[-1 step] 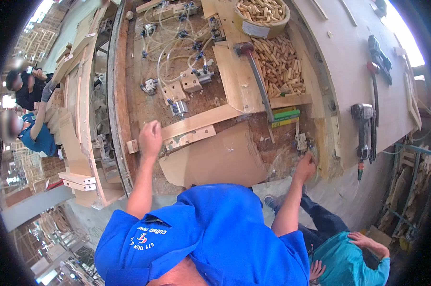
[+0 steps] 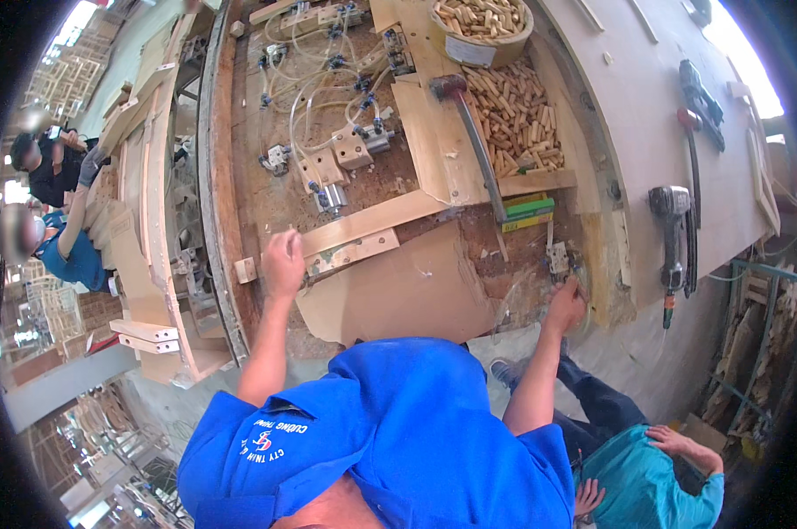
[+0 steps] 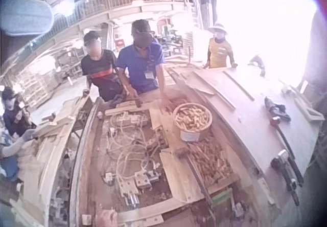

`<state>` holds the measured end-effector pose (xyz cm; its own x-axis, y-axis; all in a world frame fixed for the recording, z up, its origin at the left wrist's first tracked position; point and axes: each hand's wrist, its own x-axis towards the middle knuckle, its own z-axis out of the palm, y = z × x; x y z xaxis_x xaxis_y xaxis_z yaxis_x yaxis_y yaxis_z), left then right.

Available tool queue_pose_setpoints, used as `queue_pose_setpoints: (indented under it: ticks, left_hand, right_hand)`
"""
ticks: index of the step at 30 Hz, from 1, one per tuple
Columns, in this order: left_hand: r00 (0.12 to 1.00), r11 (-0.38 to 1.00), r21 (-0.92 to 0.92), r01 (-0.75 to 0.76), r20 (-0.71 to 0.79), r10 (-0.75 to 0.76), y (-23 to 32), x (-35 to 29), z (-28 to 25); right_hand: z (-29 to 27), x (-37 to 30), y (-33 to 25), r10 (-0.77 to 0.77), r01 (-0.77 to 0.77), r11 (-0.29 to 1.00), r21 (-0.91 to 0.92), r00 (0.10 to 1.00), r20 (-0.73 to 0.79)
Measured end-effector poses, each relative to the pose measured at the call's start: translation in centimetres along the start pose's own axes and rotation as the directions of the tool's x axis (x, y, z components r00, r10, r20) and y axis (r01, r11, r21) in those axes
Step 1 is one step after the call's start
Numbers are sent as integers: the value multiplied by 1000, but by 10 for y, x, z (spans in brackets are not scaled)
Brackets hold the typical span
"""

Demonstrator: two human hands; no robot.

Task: The person assembles wooden frames by aligning two pieces, tapping them together with a hammer, and securing them with a nail gun. The person repeats this process for multiple frames on a workbench.

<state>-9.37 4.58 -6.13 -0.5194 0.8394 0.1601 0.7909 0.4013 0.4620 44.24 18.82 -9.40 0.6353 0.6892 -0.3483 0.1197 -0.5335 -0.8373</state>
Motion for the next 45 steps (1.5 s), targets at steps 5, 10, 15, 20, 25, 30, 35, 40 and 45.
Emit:
queue_pose_setpoints:
  ticks: [5, 10, 15, 20, 25, 30, 35, 40, 45]
  left_hand:
    - [996, 997, 2, -75, -50, 75, 39, -40, -4]
    - [977, 978, -49, -203, 61, 206, 53, -62, 4]
    - [940, 954, -170, -248, 194, 280, 74, -84, 18]
    - [920, 945, -167, -280, 233, 314, 80, -113, 28]
    - [911, 938, -176, -298, 242, 334, 82, -124, 29]
    - [911, 944, -188, -272, 265, 315, 79, -120, 30]
    - [908, 947, -180, -265, 284, 308, 78, -117, 30]
    - [905, 946, -181, -269, 287, 313, 79, -115, 29]
    - [910, 945, -184, -272, 272, 315, 82, -111, 29]
  right_hand:
    - [8, 5, 6, -134, 113, 972, -204, 987, -90]
    - [9, 7, -22, -426, 365, 461, -809, 891, 159]
    - [2, 7, -23, -457, 405, 411, -817, 867, 199]
    - [4, 3, -23, -452, 393, 439, -808, 874, 180]
    - [0, 10, -17, -474, 402, 431, -808, 863, 176]
    - [1, 5, -19, -462, 413, 498, -763, 871, 170]
    - [2, 3, -22, -445, 406, 517, -754, 880, 168]
    - [2, 4, -23, -459, 421, 545, -726, 874, 162]
    - [-8, -1, -27, -385, 407, 518, -752, 896, 219]
